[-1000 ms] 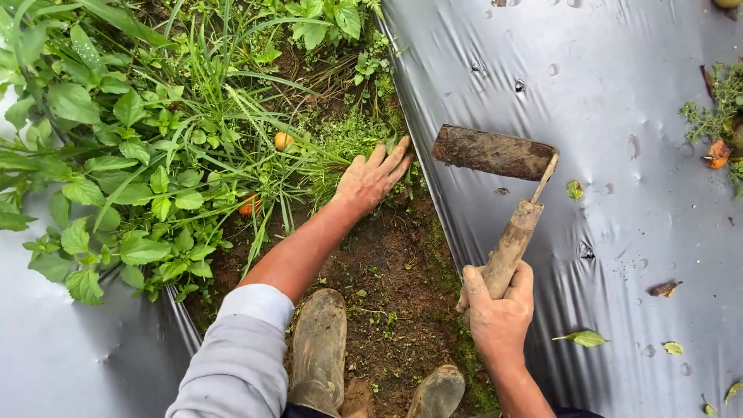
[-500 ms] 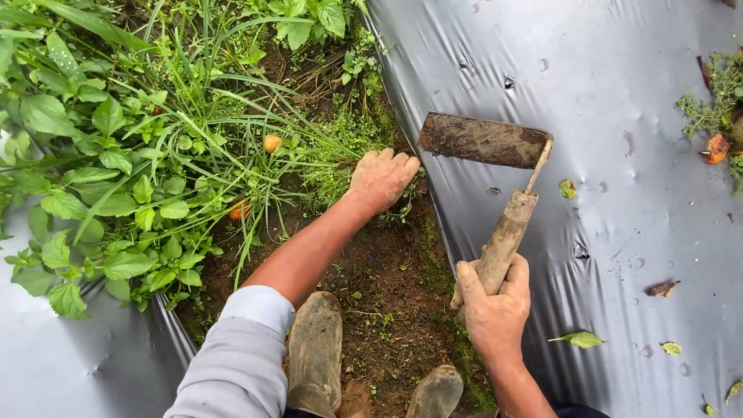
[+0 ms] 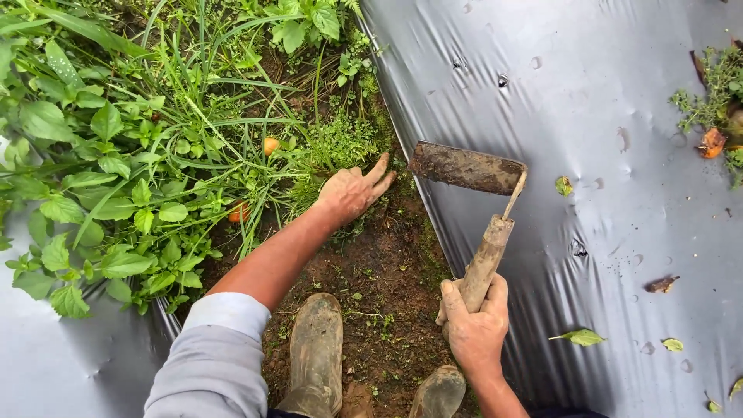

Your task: The person uses a hand hoe to remove weeds growing along the edge of a plastic mulch sheet in a garden. They repeatedly strike the soil to loosen the weeds and pull them out by hand, clearing the area around the base of tomato plants.

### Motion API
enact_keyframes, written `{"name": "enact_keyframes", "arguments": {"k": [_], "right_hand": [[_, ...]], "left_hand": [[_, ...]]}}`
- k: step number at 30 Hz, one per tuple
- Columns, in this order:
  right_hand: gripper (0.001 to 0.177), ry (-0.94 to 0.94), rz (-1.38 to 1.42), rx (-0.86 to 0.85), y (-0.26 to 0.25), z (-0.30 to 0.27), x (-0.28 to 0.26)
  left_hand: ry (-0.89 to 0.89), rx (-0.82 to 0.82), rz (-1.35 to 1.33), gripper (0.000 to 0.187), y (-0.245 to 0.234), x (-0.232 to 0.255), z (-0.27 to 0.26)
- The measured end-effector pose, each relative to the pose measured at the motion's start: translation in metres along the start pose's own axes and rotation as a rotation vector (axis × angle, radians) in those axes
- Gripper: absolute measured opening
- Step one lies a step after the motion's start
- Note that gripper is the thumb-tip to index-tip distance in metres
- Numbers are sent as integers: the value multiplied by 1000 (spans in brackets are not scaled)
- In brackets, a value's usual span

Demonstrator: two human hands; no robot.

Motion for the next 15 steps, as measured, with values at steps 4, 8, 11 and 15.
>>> {"name": "enact_keyframes", "arguments": {"k": [4, 8, 11, 15], "right_hand": [[34, 26, -1, -3, 2, -2, 4], [30, 50, -21, 24, 2, -3, 4], [35, 58, -148, 78, 0, -5, 21], [37, 94, -166, 129, 32, -4, 60]], "left_hand": [[-24, 6, 56, 81, 11, -11, 25], [-38, -78, 36, 36, 8, -22, 19], [-7, -82, 69, 31, 13, -22, 6], [0, -7, 46, 35, 23, -32, 0]]}}
Point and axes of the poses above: each hand's wrist, its own z-axis towards the middle knuckle, its own y-axis out of the palm, x = y × z, the point moved 8 cm from there along z, towards the middle knuckle, and after that the axes turned 6 degrees about y, right-handed, at the moved point
